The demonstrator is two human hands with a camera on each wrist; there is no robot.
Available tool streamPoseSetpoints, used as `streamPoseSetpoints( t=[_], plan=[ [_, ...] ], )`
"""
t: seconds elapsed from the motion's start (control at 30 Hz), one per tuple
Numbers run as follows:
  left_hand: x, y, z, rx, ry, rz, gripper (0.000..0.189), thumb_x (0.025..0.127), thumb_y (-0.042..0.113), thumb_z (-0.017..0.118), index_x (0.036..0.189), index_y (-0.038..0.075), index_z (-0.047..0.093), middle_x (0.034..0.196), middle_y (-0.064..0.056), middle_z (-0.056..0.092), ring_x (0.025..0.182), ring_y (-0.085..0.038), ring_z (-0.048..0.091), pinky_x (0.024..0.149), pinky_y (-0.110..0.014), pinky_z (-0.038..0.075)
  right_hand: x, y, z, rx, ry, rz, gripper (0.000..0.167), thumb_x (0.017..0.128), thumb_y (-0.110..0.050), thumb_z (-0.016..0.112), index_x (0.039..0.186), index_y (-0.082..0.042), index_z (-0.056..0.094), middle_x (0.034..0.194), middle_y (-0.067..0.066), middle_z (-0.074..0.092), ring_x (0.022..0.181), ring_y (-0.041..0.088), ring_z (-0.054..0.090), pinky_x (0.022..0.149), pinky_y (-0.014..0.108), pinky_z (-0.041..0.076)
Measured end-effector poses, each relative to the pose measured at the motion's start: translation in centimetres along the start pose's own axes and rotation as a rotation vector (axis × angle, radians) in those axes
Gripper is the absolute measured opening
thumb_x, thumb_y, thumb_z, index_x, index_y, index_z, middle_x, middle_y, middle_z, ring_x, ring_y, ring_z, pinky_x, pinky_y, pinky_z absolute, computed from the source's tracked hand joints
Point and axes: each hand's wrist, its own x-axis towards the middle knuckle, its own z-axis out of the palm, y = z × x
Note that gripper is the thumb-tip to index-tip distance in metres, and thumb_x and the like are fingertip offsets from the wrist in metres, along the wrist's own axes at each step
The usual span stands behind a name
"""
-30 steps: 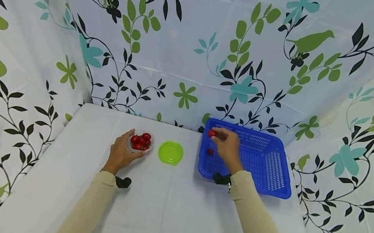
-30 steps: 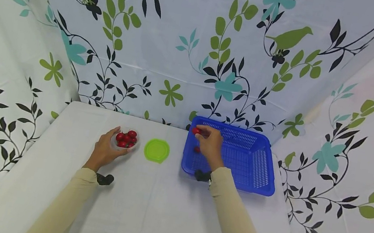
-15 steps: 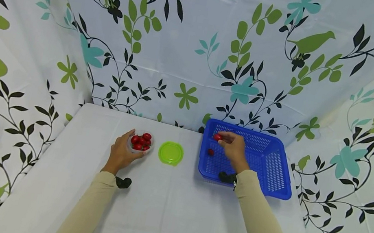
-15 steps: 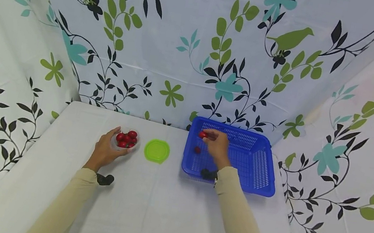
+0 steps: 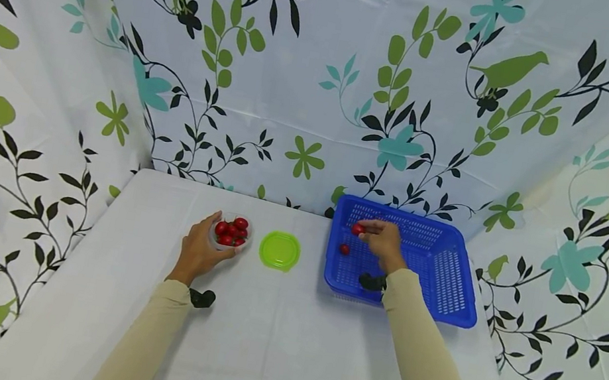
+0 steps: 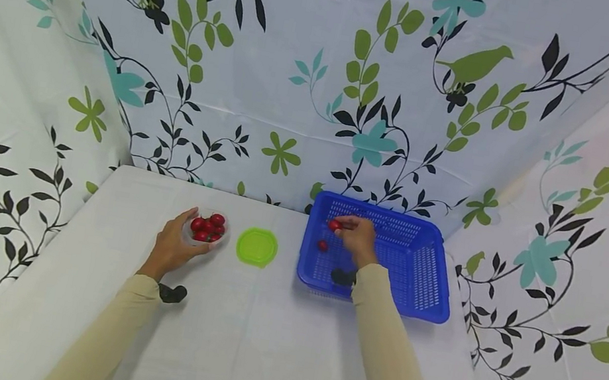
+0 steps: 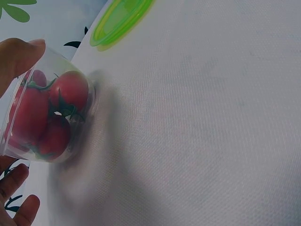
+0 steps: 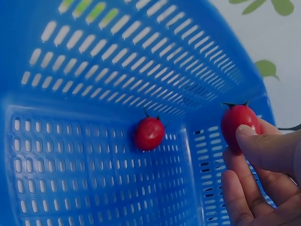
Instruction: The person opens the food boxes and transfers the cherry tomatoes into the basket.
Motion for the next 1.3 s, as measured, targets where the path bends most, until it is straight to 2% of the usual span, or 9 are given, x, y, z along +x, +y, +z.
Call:
streamPoseSetpoints(
  t=[0.23,0.4,0.73,0.93,1.17,1.3],
  plan=[
    [0.0,-0.1,0.1,0.005,0.0,0.006,0.102,0.087,0.037,0.087,0.167,0.013,0.029,0.167,-0.018,0.042,0.155,-0.041,0.031,0.123,-0.068,0.024,1.1,0.7,0.2,-0.011,0.001,0.063,0.035,0.097,0.006,0.069,0.131,-0.002,0.073,0.136,0.022,0.07,0.128,0.035,0.064,0.118,0.051,0.047],
    [0.1,-0.2,0.1,-0.002,0.008,0.011,0.102,0.086,0.036,0.087,0.167,0.012,0.03,0.166,-0.017,0.043,0.155,-0.041,0.032,0.123,-0.068,0.023,1.6,1.0,0.4,-0.022,-0.009,0.076,0.036,0.096,0.008,0.069,0.131,0.0,0.073,0.137,0.023,0.069,0.127,0.035,0.065,0.118,0.051,0.048],
    [0.0,-0.2,0.0,-0.025,0.006,-0.002,0.1,0.086,0.035,0.087,0.167,0.014,0.031,0.165,-0.017,0.044,0.154,-0.04,0.032,0.123,-0.066,0.024,2.6,2.5,0.9,-0.105,-0.034,0.123,0.035,0.094,0.009,0.069,0.127,-0.002,0.076,0.139,0.022,0.069,0.129,0.035,0.062,0.12,0.054,0.044],
    [0.0,-0.2,0.0,-0.025,0.007,0.005,0.1,0.087,0.036,0.087,0.167,0.013,0.031,0.165,-0.016,0.045,0.154,-0.04,0.033,0.124,-0.066,0.024,2.6,2.7,1.2,-0.113,-0.048,0.135,0.036,0.093,0.011,0.067,0.127,-0.001,0.076,0.146,0.022,0.063,0.133,0.037,0.056,0.122,0.055,0.041],
    [0.2,-0.3,0.1,-0.029,0.017,0.013,0.1,0.086,0.034,0.088,0.166,0.012,0.032,0.164,-0.016,0.046,0.153,-0.041,0.034,0.123,-0.067,0.024,2.2,2.5,1.4,-0.122,-0.036,0.149,0.036,0.091,0.012,0.069,0.124,-0.001,0.077,0.144,0.021,0.064,0.133,0.036,0.056,0.123,0.054,0.04],
    [0.2,-0.3,0.1,-0.028,0.025,0.018,0.099,0.085,0.034,0.088,0.165,0.012,0.033,0.163,-0.016,0.047,0.153,-0.043,0.035,0.122,-0.068,0.024,1.5,2.1,1.5,-0.132,-0.044,0.126,0.036,0.091,0.012,0.069,0.125,0.001,0.076,0.146,0.024,0.062,0.135,0.039,0.055,0.121,0.055,0.042]
  ],
)
